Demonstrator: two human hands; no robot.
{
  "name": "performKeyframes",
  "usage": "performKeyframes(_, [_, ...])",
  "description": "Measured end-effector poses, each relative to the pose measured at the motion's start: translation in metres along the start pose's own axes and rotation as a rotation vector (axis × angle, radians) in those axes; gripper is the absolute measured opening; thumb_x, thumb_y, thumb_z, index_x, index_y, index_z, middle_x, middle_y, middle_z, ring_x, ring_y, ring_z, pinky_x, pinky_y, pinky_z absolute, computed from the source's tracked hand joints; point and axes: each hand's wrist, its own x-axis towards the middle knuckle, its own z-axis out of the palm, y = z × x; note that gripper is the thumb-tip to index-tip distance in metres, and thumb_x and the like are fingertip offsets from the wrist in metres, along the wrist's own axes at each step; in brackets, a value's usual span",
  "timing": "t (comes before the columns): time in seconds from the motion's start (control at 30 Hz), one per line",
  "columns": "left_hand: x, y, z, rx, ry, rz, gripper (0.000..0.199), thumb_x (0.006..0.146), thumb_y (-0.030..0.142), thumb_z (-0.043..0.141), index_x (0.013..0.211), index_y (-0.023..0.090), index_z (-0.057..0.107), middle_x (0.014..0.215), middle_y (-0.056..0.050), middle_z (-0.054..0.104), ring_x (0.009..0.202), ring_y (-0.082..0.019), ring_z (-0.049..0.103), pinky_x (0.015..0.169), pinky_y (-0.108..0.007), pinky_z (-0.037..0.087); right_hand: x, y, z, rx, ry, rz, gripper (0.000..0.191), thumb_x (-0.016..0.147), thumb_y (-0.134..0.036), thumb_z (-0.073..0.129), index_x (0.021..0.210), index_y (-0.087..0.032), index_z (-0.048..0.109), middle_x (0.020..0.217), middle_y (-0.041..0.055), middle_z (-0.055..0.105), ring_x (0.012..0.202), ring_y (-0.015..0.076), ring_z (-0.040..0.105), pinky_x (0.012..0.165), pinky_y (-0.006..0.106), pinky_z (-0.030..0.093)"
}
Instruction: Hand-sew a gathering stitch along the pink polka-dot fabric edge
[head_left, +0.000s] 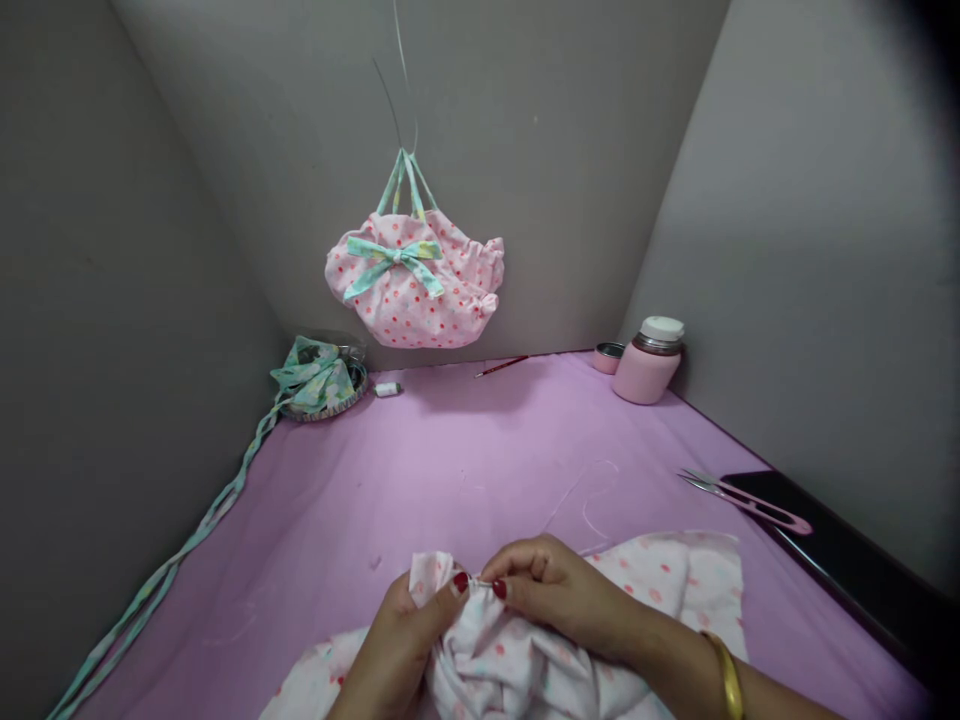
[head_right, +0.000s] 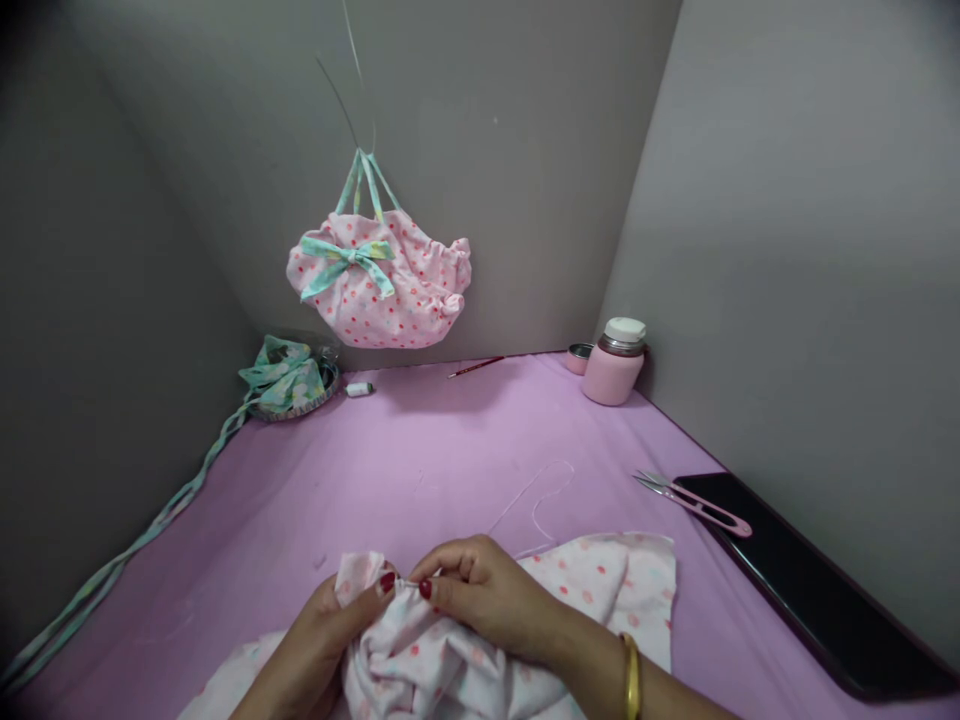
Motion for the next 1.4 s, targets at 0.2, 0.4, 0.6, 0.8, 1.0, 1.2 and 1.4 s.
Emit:
performKeyframes(0.2, [0.000,0.000,-0.001,0.100,0.150,0.067,0.030,0.065,0.040,0.073,0.064,0.015,0.057,0.056,0.001,0.053,0.054,-0.012,0.049,0.054,-0.022,0.039,0.000,-0.004,0.002,-0.024,0.043,0.017,0.032,0.073,-0.040,0.066,0.087,-0.011,0.070,0.069,0.0034,0.064,0.060,0.0100,0.052,0.057,0.021,0.037])
performKeyframes(0.4, [0.001,-0.001,-0.002,0.218,0.172,0.140,0.033,0.063,0.045,0.072,0.063,0.015,0.059,0.053,0.000,0.053,0.051,-0.014,0.048,0.050,-0.022,0.037,0.000,-0.005,0.002,-0.023,0.051,0.029,0.031,0.073,-0.037,0.065,0.087,-0.010,0.070,0.070,0.0039,0.064,0.060,0.0101,0.051,0.058,0.021,0.036])
performKeyframes(0.6, [0.001,-0.003,-0.005,0.449,0.217,0.258,0.034,0.070,0.047,0.065,0.061,0.016,0.053,0.056,0.001,0.050,0.055,-0.014,0.045,0.051,-0.022,0.034,0.000,-0.003,0.002,-0.112,0.062,0.022,0.023,0.077,-0.029,0.060,0.089,-0.011,0.070,0.068,0.0025,0.063,0.058,0.0093,0.049,0.055,0.019,0.034])
performKeyframes(0.8, [-0.007,0.003,0.002,0.871,0.226,0.529,0.025,0.078,0.029,0.058,0.056,0.018,0.052,0.053,0.001,0.046,0.052,-0.013,0.040,0.051,-0.021,0.030,-0.001,-0.001,0.006,-0.297,0.097,-0.033,0.022,0.079,-0.019,0.053,0.091,-0.014,0.071,0.072,0.0029,0.067,0.060,0.0118,0.054,0.054,0.020,0.038])
performKeyframes(1.0, [-0.003,0.000,-0.003,0.690,0.217,0.372,0.033,0.077,0.041,0.059,0.057,0.018,0.047,0.056,0.002,0.042,0.055,-0.013,0.039,0.051,-0.021,0.033,-0.002,-0.006,0.009,-0.335,0.035,-0.111,0.027,0.083,-0.022,0.049,0.100,-0.015,0.069,0.086,0.0057,0.070,0.078,0.0184,0.062,0.069,0.026,0.045])
performKeyframes(1.2, [0.008,-0.010,-0.012,0.332,0.230,0.167,0.036,0.069,0.048,0.066,0.062,0.016,0.050,0.058,0.000,0.051,0.056,-0.014,0.046,0.052,-0.023,0.037,-0.001,-0.008,0.009,-0.246,0.070,-0.092,0.026,0.082,-0.027,0.054,0.097,-0.013,0.070,0.084,0.0078,0.071,0.077,0.0192,0.062,0.069,0.027,0.045])
performKeyframes(1.4, [0.007,-0.010,-0.009,0.168,0.163,0.107,0.033,0.068,0.043,0.070,0.063,0.015,0.053,0.059,-0.001,0.056,0.056,-0.013,0.050,0.053,-0.023,0.038,-0.001,-0.003,0.008,-0.211,0.051,-0.102,0.025,0.082,-0.026,0.055,0.098,-0.014,0.070,0.086,0.0069,0.070,0.080,0.0181,0.062,0.071,0.027,0.045])
